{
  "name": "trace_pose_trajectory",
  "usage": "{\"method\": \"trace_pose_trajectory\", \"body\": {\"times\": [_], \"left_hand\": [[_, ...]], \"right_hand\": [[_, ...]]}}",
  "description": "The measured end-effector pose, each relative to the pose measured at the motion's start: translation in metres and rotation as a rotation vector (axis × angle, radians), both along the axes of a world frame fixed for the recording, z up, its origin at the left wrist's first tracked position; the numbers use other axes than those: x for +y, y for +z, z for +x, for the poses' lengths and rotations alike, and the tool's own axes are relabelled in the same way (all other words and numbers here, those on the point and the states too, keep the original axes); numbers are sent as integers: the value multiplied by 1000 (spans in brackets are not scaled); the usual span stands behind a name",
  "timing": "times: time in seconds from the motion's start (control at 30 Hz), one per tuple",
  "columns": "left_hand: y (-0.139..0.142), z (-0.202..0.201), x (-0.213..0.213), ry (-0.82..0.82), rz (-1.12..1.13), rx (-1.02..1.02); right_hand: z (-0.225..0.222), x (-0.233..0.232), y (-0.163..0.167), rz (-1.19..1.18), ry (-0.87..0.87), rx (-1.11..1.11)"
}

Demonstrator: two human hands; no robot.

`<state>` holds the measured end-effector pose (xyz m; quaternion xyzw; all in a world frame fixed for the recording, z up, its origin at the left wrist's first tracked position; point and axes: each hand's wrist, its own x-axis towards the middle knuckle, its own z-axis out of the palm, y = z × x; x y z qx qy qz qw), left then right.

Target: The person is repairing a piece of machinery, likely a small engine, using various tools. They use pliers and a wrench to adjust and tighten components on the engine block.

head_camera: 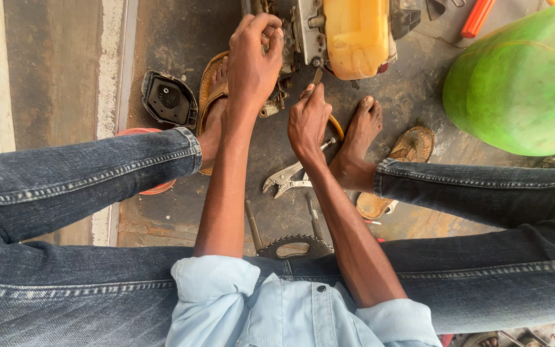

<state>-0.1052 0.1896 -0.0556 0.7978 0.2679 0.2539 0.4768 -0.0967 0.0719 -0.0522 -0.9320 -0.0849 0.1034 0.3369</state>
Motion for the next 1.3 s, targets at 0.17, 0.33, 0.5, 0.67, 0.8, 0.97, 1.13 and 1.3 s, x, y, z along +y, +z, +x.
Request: {"method": "trace_pose_trajectory", "body": {"times": [0.17, 0.33, 0.5, 0.67, 0.8, 0.97, 1.13, 1.3], "left_hand": [[-2, -5, 5, -3, 8, 9], [-8, -1, 15, 88, -54, 16], [-11, 21, -5, -94, -111, -78], [-11, 23, -22, -161, -179, 238], [-9, 23, -26, -121, -57, 165], [-18, 16, -33, -127, 94, 108], [-21, 13, -50, -53, 395, 78], [-17, 9, -68, -48, 420, 63]], "right_hand": [[-34, 11, -5, -86, 87, 287], [-15, 2, -20, -49, 31, -121], [5, -2, -22, 52, -37, 98], [-15, -1, -20, 23, -9, 160], [-8, -9, -23, -41, -56, 267], [-5, -21, -24, -49, -31, 170], [2, -33, -19, -59, -68, 263], [11, -47, -20, 139, -6, 28]]}}
